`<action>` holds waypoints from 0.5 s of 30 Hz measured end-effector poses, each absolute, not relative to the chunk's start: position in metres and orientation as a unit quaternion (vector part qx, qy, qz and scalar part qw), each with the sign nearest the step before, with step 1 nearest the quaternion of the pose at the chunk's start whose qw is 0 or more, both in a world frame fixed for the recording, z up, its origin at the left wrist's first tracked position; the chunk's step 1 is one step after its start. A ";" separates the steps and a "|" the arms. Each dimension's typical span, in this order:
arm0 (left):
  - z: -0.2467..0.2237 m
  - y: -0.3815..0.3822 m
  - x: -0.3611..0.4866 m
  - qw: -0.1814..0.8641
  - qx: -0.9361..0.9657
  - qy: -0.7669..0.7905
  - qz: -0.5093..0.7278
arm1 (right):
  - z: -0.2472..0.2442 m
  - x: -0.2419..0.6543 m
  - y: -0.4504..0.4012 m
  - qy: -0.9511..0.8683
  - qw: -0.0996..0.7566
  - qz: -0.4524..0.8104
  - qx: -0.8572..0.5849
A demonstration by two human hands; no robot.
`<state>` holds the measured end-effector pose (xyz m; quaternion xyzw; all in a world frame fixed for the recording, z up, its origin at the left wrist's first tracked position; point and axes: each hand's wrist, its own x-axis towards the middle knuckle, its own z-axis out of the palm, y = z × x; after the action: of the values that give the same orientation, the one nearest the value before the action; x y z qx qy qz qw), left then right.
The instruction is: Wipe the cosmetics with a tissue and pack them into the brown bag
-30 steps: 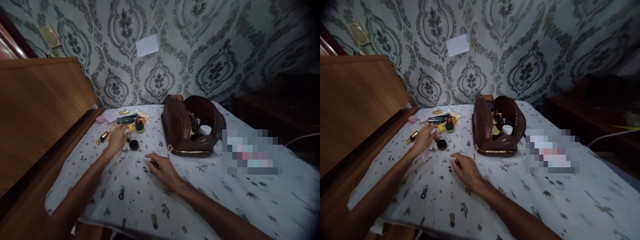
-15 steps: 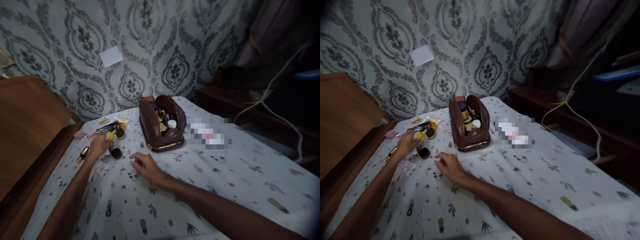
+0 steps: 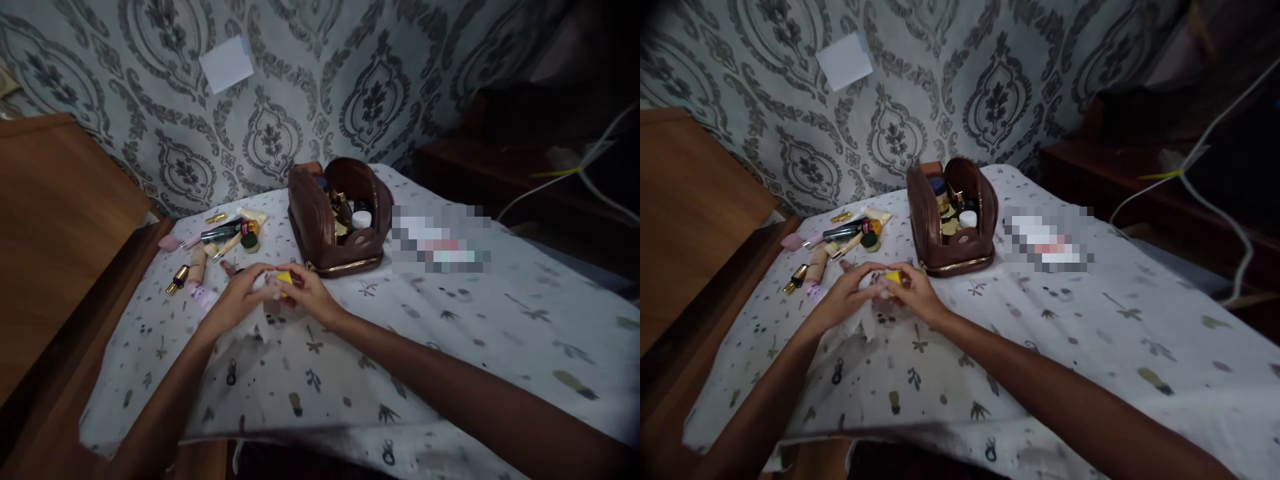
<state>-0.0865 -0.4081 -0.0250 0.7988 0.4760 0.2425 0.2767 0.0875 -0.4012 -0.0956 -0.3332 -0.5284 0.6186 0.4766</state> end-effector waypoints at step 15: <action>-0.069 -0.423 -0.068 0.114 0.853 0.319 0.397 | -0.088 0.089 -0.409 -0.386 0.450 0.770 -0.233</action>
<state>-0.0684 -0.4231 -0.0692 0.8529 0.3190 0.3975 0.1135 0.0893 -0.4093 -0.0879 -0.2331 -0.3865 0.7704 0.4504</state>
